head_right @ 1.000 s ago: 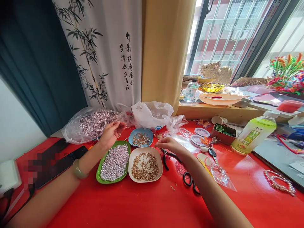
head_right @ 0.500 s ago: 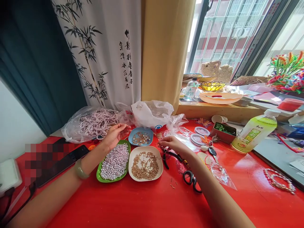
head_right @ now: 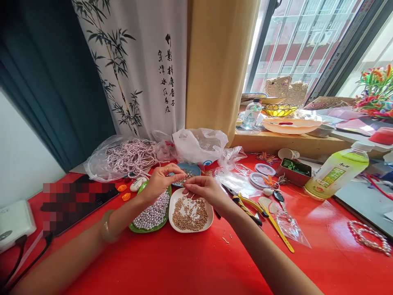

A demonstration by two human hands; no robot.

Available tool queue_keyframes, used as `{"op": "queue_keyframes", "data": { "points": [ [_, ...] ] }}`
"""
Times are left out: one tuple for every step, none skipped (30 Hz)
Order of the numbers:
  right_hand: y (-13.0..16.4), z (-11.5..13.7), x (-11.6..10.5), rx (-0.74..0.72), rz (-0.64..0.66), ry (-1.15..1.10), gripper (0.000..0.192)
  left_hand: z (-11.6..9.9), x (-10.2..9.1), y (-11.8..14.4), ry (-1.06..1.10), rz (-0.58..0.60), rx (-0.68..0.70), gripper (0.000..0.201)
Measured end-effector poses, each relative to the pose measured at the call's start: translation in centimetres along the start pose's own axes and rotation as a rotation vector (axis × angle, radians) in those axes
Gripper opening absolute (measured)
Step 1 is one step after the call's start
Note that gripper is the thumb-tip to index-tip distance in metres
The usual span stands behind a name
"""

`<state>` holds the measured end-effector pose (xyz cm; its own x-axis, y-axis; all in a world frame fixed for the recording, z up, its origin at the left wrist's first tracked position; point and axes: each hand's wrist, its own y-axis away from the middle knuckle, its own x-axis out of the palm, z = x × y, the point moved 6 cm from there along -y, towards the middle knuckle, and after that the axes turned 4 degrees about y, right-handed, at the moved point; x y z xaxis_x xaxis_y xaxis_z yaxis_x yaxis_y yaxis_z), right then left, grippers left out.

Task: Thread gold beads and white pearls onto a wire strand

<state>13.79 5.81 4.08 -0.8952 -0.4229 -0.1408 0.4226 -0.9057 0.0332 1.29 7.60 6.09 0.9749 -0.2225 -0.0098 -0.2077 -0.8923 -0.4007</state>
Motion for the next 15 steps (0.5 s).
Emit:
{"op": "queue_keyframes", "data": {
  "points": [
    [-0.1, -0.2, -0.4, 0.001, -0.014, 0.005, 0.018, 0.1, -0.1, -0.1, 0.004, -0.009, -0.009, 0.01],
    [-0.3, -0.2, -0.7, -0.01, -0.02, 0.01, 0.019, 0.4, -0.2, -0.3, 0.008, -0.012, -0.027, 0.011],
    [-0.4, -0.1, -1.0, -0.028, -0.023, 0.017, 0.019, 0.6, -0.3, -0.5, 0.009, -0.007, -0.055, 0.013],
    [-0.4, 0.0, -1.3, -0.048, -0.032, 0.02, 0.019, 1.0, -0.5, -0.7, 0.008, 0.003, -0.094, 0.014],
    [-0.5, 0.2, -1.7, -0.065, -0.053, 0.017, 0.019, 1.5, -0.7, -0.9, 0.001, 0.026, -0.141, 0.016],
    [-0.5, 0.3, -2.1, -0.075, -0.083, 0.01, 0.019, 1.9, -1.0, -1.0, -0.023, 0.061, -0.185, 0.017],
    [-0.4, 0.5, -2.5, -0.081, -0.119, -0.001, 0.019, 2.4, -1.3, -1.1, -0.066, 0.114, -0.228, 0.017],
    [-0.4, 0.7, -2.8, -0.085, -0.154, -0.012, 0.019, 2.8, -1.7, -1.1, -0.138, 0.191, -0.255, 0.016],
    [-0.3, 0.8, -3.0, -0.086, -0.181, -0.021, 0.018, 3.2, -2.0, -1.1, -0.257, 0.278, -0.258, 0.013],
    [-0.3, 0.9, -3.1, -0.086, -0.203, -0.025, 0.017, 3.5, -2.3, -0.9, -0.386, 0.387, -0.255, 0.01],
    [-0.3, 1.0, -3.2, -0.081, -0.216, -0.024, 0.017, 3.9, -2.6, -0.7, -0.51, 0.495, -0.253, 0.008],
    [-0.3, 0.9, -3.2, -0.073, -0.223, -0.023, 0.017, 4.2, -3.0, -0.5, -0.618, 0.552, -0.248, 0.007],
    [-0.3, 0.8, -3.1, -0.06, -0.228, -0.025, 0.017, 4.5, -3.2, -0.3, -0.691, 0.597, -0.235, 0.007],
    [-0.4, 0.6, -3.0, -0.043, -0.229, -0.029, 0.018, 4.7, -3.3, -0.2, -0.747, 0.631, -0.226, 0.007],
    [-0.4, 0.4, -2.9, -0.028, -0.229, -0.035, 0.018, 4.9, -3.3, -0.1, -0.785, 0.652, -0.22, 0.008]
  ]
}}
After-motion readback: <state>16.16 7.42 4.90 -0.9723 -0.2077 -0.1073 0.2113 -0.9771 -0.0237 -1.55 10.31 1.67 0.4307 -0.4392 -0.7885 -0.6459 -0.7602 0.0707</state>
